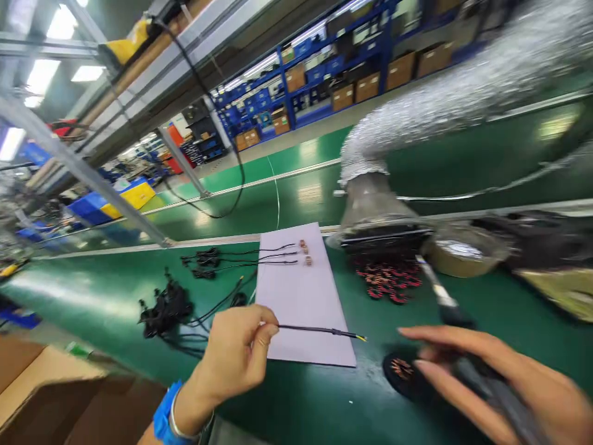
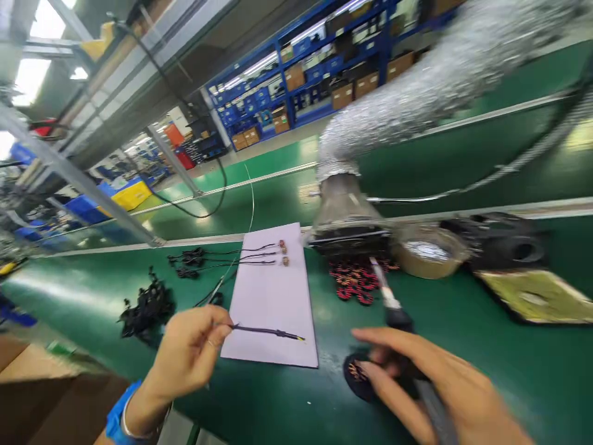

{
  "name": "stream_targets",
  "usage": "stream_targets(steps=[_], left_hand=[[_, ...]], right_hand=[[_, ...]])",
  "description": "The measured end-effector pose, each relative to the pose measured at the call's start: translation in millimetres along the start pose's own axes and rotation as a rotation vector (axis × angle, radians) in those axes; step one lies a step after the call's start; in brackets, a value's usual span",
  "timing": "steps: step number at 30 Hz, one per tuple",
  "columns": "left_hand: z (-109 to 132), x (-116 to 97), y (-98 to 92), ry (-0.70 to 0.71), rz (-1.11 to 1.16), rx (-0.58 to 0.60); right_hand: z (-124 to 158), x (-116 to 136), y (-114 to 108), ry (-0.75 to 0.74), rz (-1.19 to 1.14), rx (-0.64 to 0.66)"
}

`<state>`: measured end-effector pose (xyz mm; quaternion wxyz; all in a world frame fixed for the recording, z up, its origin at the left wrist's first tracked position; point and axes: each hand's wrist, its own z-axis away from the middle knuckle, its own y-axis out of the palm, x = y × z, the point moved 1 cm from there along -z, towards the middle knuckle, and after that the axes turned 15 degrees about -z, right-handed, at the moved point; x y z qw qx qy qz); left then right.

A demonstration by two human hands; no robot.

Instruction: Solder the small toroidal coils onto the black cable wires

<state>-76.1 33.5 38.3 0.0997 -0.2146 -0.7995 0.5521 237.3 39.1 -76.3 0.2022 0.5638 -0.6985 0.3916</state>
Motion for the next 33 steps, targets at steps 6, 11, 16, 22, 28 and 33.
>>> stream_targets(steps=[6,11,16,22,28,33], left_hand=[[3.1,-29.8,63.1,0.174,-0.014,0.075],[-15.6,-59.9,64.5,0.238,0.001,0.146],[-35.0,-93.5,81.0,0.153,0.41,0.408],[-34.3,-87.3,106.4,-0.029,0.679,0.582],[-32.1,-81.3,114.6,-0.127,0.843,0.695],[-28.4,-83.6,108.9,-0.045,0.834,0.623]], right_hand=[[-15.9,32.5,17.4,0.133,-0.348,0.082],[-14.8,35.0,15.3,-0.026,-0.27,0.014],[-11.2,33.9,12.9,-0.033,-0.279,-0.008],[-9.4,24.8,9.4,0.109,-0.37,-0.013],[-5.2,17.8,14.7,0.194,-0.514,0.045],[-5.4,19.0,15.8,0.209,-0.439,0.012]])
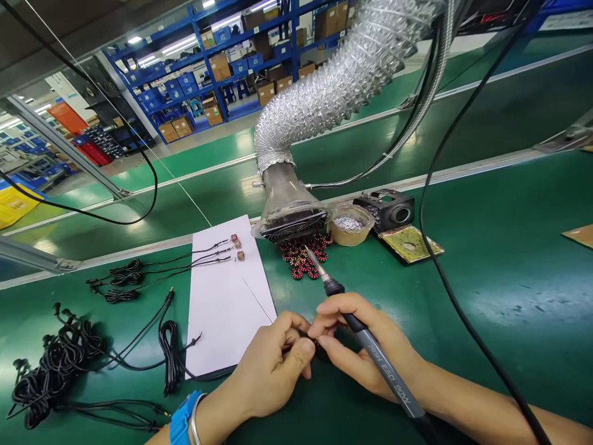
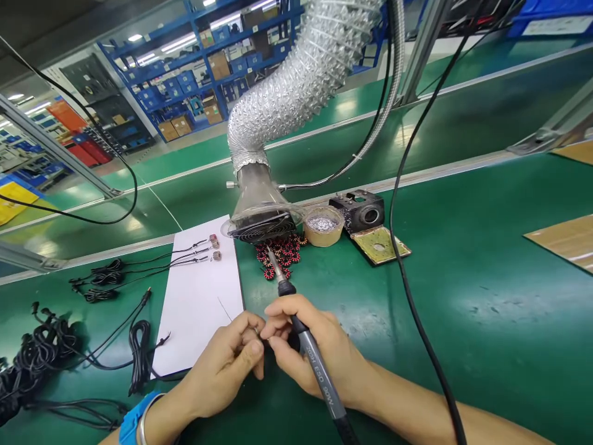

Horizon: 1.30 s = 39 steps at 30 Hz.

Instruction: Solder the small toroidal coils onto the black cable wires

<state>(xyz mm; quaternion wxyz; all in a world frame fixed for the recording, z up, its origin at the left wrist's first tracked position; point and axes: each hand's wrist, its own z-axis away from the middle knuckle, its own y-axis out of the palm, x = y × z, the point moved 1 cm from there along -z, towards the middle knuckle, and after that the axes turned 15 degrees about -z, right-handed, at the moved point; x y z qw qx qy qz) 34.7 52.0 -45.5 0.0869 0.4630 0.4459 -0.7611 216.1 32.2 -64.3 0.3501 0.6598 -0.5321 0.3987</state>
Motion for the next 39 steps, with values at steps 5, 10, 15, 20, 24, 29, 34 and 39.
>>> stream_targets(steps=[5,10,15,20,24,29,34,39], left_hand=[[3.2,-0.1,4.6,0.061,-0.144,-0.106],[6.0,-1.8,6.7,0.094,-0.221,-0.184],[8.2,-2.0,6.0,-0.004,-0.063,-0.12],[8.0,1.7,8.8,-0.094,0.138,-0.066],[7.2,1.6,10.7,-0.103,0.221,-0.047],[7.1,-1.0,9.9,-0.079,0.261,-0.009],[7.7,-3.9,6.7,-0.072,0.258,0.001],[7.1,-4.5,7.6,-0.086,0.313,0.024]], right_hand=[[-2.3,2.3,2.7,-0.024,0.05,-0.002],[-4.2,4.7,6.2,-0.043,0.125,-0.04],[-4.6,4.5,9.9,-0.094,0.143,-0.054],[-4.7,2.6,10.4,-0.129,0.178,-0.073],[-5.2,3.5,12.1,-0.093,0.171,-0.092],[-2.1,6.1,13.0,-0.129,0.203,-0.096],[0.4,2.6,9.8,-0.087,0.133,-0.098],[0.0,3.1,11.0,-0.135,0.12,-0.07]])
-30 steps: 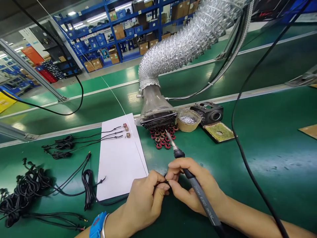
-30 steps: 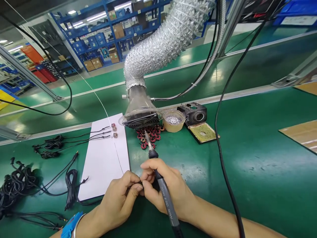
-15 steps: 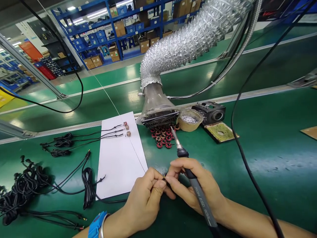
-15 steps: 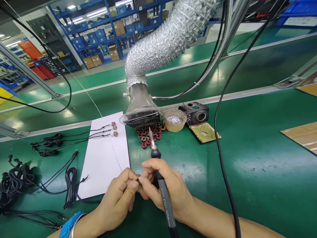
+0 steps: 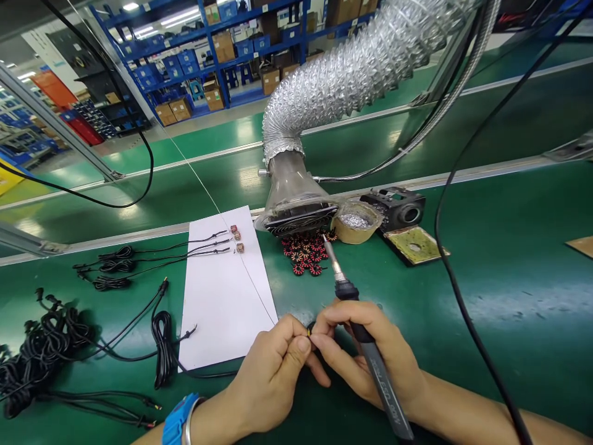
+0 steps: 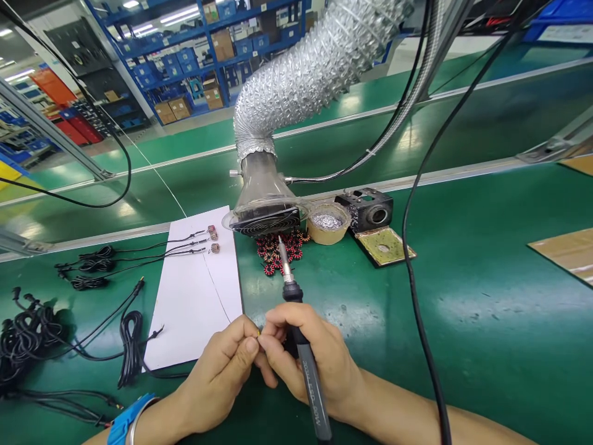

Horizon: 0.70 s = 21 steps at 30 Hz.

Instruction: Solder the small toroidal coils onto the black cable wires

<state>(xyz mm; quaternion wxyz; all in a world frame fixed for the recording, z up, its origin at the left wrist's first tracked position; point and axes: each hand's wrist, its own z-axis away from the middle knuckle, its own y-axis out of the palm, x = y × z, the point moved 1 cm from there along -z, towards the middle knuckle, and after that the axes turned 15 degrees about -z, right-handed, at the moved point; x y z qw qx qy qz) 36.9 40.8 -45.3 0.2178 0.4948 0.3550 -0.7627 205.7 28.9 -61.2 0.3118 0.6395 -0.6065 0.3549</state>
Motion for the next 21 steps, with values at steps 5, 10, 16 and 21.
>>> stream_targets(steps=[5,10,16,21], left_hand=[[1.3,2.6,3.9,-0.02,0.072,-0.046],[2.0,3.8,4.1,-0.047,0.087,-0.061],[3.9,3.7,4.5,-0.03,0.09,-0.034],[5.3,4.0,6.0,-0.005,0.088,-0.039]], right_hand=[[1.0,1.6,3.5,-0.125,0.01,0.019],[9.0,-2.2,6.9,-0.195,0.061,-0.003],[11.9,2.1,6.9,-0.121,0.043,-0.04],[12.4,2.8,6.9,-0.077,0.0,-0.051]])
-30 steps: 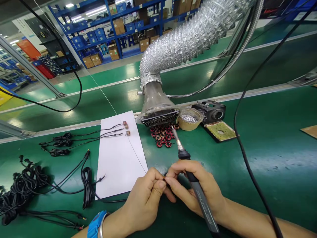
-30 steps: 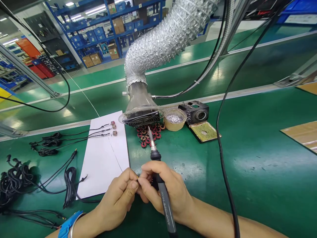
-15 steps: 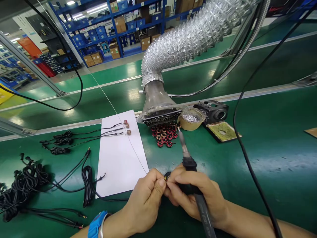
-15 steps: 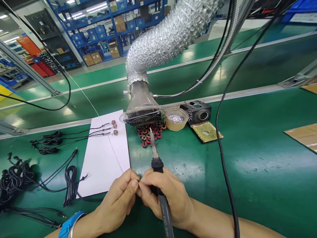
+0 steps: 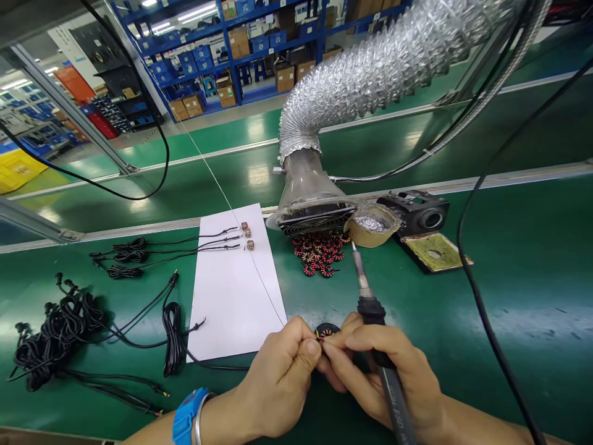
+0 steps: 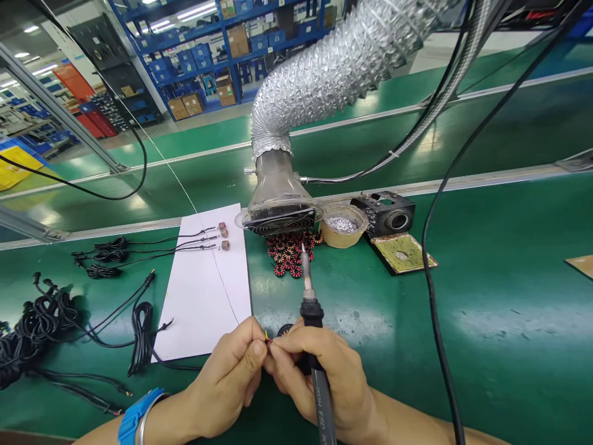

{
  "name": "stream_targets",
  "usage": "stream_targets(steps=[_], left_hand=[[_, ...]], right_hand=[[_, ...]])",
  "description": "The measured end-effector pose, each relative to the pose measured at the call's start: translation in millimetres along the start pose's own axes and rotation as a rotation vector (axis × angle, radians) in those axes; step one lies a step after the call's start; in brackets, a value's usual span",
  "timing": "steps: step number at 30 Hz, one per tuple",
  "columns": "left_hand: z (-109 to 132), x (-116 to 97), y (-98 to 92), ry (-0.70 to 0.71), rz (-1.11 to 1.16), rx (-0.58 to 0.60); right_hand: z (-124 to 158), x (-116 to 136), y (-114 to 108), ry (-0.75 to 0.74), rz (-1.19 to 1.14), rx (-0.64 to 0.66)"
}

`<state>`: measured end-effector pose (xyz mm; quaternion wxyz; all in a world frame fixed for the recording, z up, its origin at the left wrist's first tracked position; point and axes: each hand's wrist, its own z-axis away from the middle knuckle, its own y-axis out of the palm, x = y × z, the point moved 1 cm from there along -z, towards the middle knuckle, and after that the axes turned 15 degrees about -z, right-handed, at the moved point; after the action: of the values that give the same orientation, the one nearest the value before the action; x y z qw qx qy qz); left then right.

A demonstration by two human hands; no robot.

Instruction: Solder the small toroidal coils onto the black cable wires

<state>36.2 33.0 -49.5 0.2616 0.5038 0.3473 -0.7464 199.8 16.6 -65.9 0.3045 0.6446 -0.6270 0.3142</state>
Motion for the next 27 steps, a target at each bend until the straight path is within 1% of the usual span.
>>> stream_targets(steps=[3,7,10,14,17,27], left_hand=[[-0.3,1.1,-0.3,-0.014,0.002,-0.008],[-3.3,1.5,-2.0,-0.042,0.037,0.01],[-7.7,2.4,-5.1,-0.085,0.087,0.056],[-13.6,3.6,-11.2,-0.102,0.117,0.103],[-15.2,2.6,-13.9,-0.1,0.079,0.091],[-12.1,0.6,-13.7,-0.111,-0.016,0.064]], right_hand=[[0.2,-0.9,2.6,0.009,-0.009,0.034],[-2.5,-2.1,3.0,-0.04,0.031,0.042],[-5.6,-3.2,-0.7,-0.068,0.069,0.069],[-9.1,-3.9,-7.0,-0.044,0.067,0.074],[-9.8,-4.2,-9.0,-0.035,0.039,0.089],[-7.9,-7.0,-11.2,0.019,0.082,0.167]])
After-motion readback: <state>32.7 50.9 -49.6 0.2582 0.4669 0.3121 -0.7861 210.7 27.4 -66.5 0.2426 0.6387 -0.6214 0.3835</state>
